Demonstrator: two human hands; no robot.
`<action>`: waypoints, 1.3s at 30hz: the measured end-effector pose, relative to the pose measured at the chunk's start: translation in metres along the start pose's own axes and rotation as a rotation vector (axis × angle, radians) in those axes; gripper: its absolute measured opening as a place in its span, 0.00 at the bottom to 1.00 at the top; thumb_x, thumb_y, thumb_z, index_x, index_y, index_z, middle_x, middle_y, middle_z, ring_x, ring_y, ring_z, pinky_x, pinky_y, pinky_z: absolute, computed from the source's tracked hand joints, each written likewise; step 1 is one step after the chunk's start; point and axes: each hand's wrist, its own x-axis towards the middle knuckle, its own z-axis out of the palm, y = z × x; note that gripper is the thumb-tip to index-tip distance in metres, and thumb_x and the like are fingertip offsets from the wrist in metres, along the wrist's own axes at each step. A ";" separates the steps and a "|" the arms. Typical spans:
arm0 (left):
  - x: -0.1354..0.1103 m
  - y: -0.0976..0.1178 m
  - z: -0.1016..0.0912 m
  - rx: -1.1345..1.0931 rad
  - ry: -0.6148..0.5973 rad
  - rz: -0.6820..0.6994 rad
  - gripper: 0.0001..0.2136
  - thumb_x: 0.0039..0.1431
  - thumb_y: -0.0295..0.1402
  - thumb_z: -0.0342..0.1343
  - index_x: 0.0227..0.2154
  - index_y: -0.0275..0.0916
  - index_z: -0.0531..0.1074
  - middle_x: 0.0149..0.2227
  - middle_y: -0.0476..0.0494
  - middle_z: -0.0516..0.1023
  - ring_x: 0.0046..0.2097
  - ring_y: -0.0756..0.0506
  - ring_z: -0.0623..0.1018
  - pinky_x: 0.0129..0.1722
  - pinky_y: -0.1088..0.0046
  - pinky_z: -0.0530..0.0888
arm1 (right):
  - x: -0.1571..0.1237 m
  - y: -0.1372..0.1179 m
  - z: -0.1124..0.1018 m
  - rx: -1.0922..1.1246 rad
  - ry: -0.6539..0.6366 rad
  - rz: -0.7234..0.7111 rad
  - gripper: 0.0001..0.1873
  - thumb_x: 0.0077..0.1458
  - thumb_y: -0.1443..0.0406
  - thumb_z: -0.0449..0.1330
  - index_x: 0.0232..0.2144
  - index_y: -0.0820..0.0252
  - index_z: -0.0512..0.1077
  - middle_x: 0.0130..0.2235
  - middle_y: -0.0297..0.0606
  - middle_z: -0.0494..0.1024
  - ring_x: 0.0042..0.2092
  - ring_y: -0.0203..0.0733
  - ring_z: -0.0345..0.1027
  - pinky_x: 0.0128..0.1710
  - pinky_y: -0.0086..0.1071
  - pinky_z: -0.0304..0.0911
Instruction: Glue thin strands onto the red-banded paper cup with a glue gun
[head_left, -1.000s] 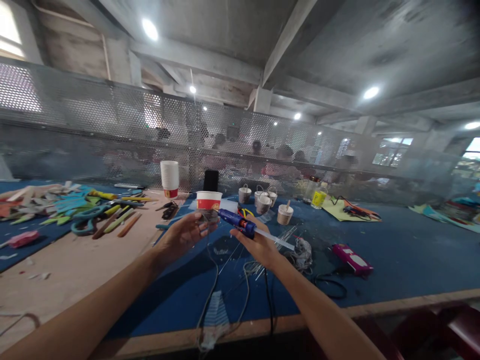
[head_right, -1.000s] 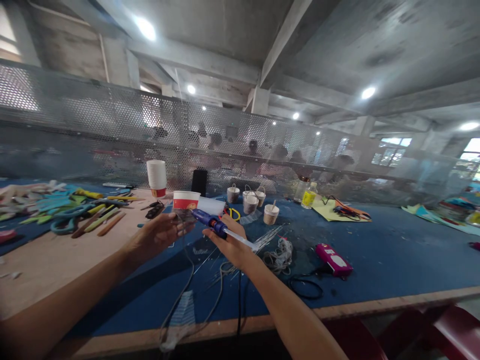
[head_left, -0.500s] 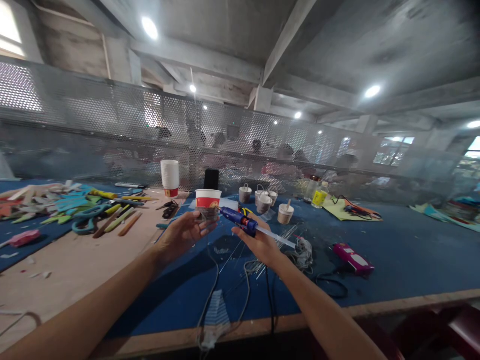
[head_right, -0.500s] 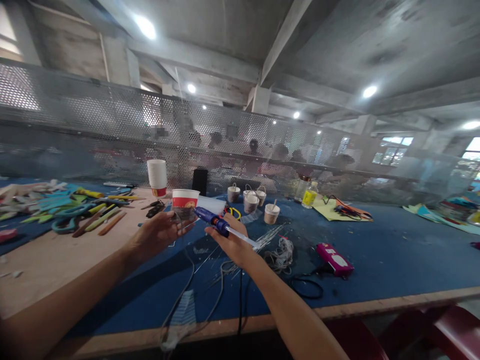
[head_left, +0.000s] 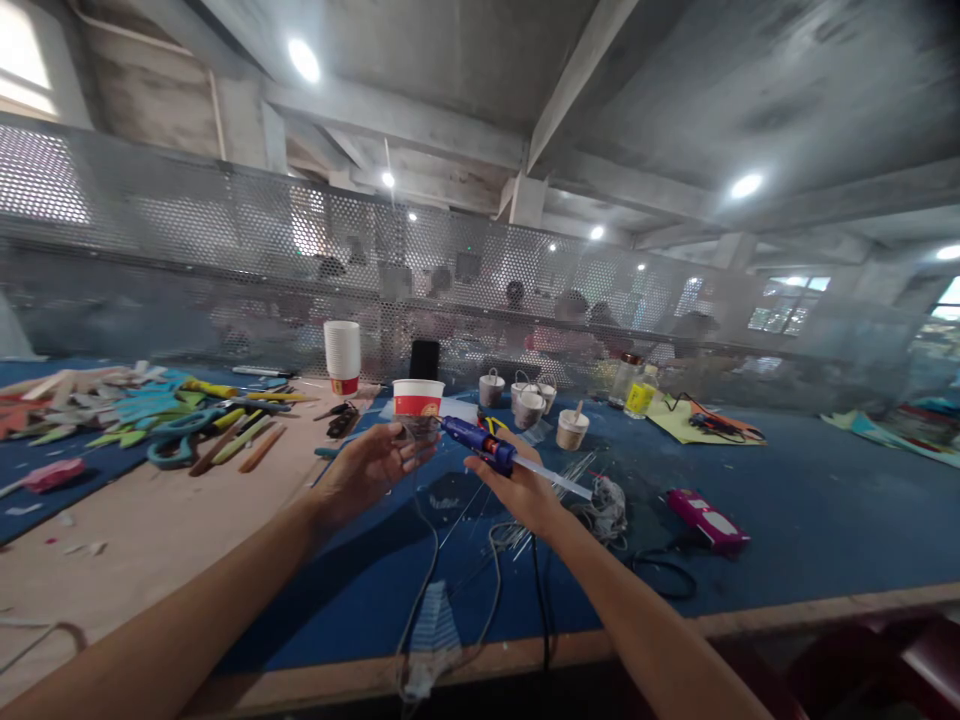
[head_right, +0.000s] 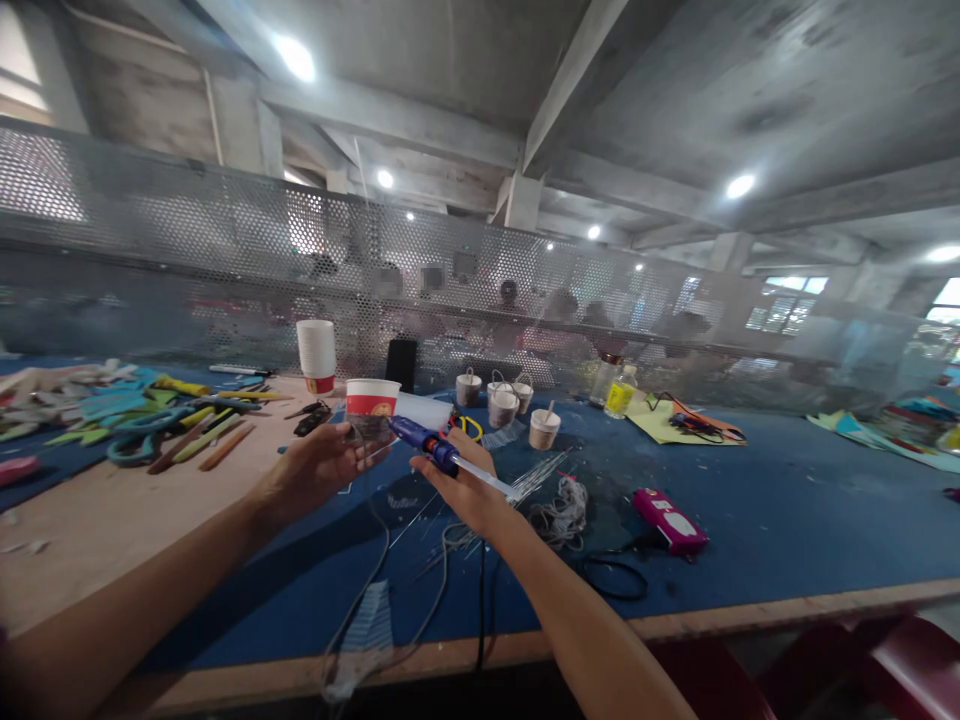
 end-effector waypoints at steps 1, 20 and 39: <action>0.000 0.000 -0.001 0.005 -0.003 0.004 0.14 0.63 0.30 0.56 0.46 0.32 0.81 0.51 0.31 0.84 0.54 0.35 0.82 0.60 0.56 0.75 | 0.000 0.000 0.000 0.004 0.000 0.002 0.19 0.65 0.50 0.61 0.29 0.57 0.68 0.32 0.34 0.73 0.35 0.40 0.68 0.38 0.31 0.65; -0.001 -0.004 -0.001 0.052 0.019 -0.001 0.09 0.61 0.30 0.61 0.40 0.35 0.84 0.49 0.34 0.86 0.52 0.35 0.83 0.58 0.56 0.77 | -0.003 0.004 0.007 0.263 -0.028 0.198 0.19 0.58 0.49 0.67 0.39 0.57 0.78 0.34 0.36 0.78 0.36 0.42 0.69 0.41 0.35 0.67; 0.004 0.002 -0.001 -0.044 0.129 0.027 0.01 0.58 0.27 0.61 0.32 0.37 0.77 0.44 0.36 0.87 0.49 0.39 0.85 0.55 0.61 0.79 | 0.014 0.059 -0.003 0.705 0.034 0.945 0.18 0.51 0.55 0.73 0.31 0.63 0.73 0.25 0.29 0.71 0.23 0.28 0.62 0.23 0.22 0.62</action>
